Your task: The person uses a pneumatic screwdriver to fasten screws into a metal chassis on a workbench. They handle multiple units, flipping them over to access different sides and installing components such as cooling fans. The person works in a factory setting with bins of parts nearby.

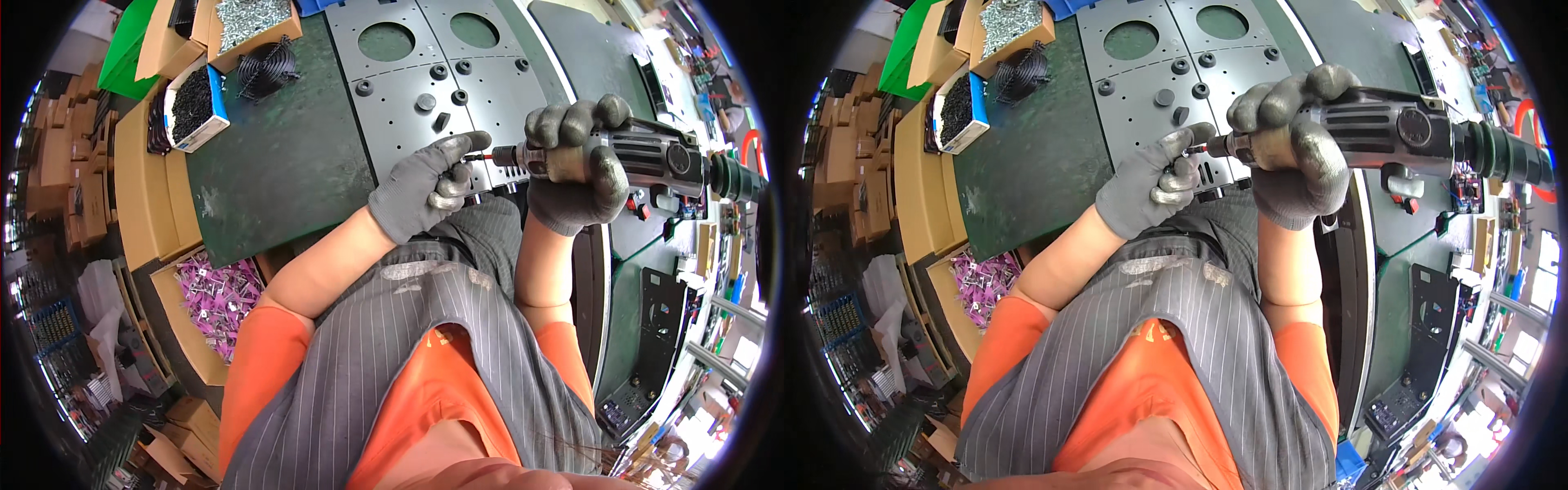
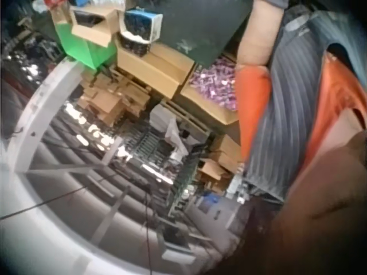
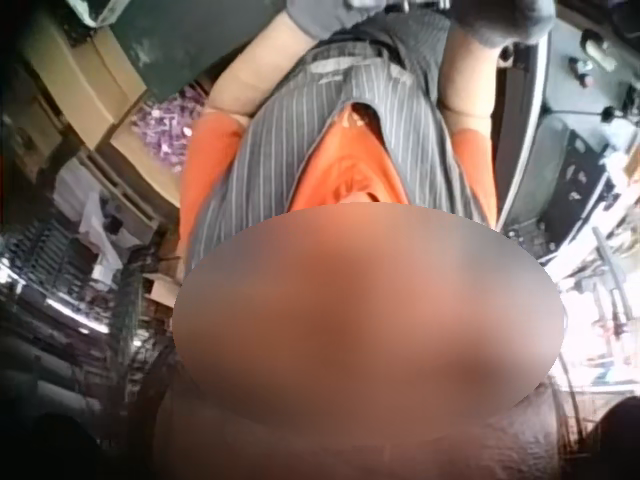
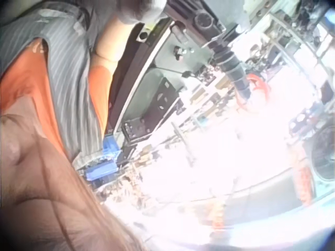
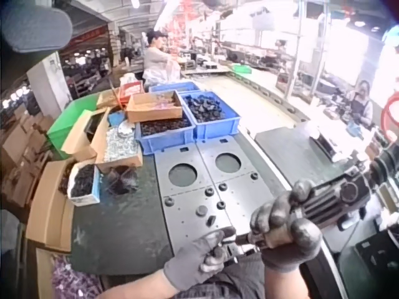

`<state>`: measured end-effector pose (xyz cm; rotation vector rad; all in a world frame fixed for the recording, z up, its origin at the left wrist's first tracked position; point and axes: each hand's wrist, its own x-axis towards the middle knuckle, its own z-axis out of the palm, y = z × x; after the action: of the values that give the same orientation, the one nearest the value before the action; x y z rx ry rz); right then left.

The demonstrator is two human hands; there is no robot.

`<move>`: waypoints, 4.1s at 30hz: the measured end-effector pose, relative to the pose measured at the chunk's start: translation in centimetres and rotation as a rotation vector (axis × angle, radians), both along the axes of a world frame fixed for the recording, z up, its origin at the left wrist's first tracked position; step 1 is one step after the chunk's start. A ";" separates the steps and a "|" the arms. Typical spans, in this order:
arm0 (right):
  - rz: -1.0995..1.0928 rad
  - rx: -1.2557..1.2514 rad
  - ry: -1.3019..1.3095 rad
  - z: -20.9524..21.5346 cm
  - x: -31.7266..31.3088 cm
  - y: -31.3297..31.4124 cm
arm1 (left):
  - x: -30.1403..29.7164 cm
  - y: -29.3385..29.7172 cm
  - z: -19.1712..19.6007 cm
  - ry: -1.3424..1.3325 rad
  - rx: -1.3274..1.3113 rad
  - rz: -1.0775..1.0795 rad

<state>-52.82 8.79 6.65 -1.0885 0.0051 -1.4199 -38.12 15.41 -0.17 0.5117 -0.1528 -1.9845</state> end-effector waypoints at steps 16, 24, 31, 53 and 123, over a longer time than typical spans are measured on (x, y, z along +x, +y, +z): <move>-0.194 0.283 -0.105 -1.7 -5.6 -1.2 | 2.1 -6.4 2.5 -1.938 -0.631 -0.113; -0.280 0.325 0.030 -2.1 -7.9 -0.5 | 0.2 -8.9 3.5 -2.188 -0.642 -0.349; -0.314 0.187 0.116 -2.8 -6.2 -0.7 | -3.5 -3.8 0.3 -1.962 -0.810 -0.320; 0.004 0.143 0.460 -5.2 -3.9 -3.6 | -2.0 -4.4 0.3 -1.167 -0.314 -0.074; -0.204 0.285 -0.034 -2.1 -4.7 0.1 | 2.5 -4.4 -0.3 -1.521 -0.661 -0.390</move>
<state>-57.55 8.89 4.57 -0.8450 0.2929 -1.5646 -35.65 10.96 -0.50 1.4782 -1.8477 -1.3068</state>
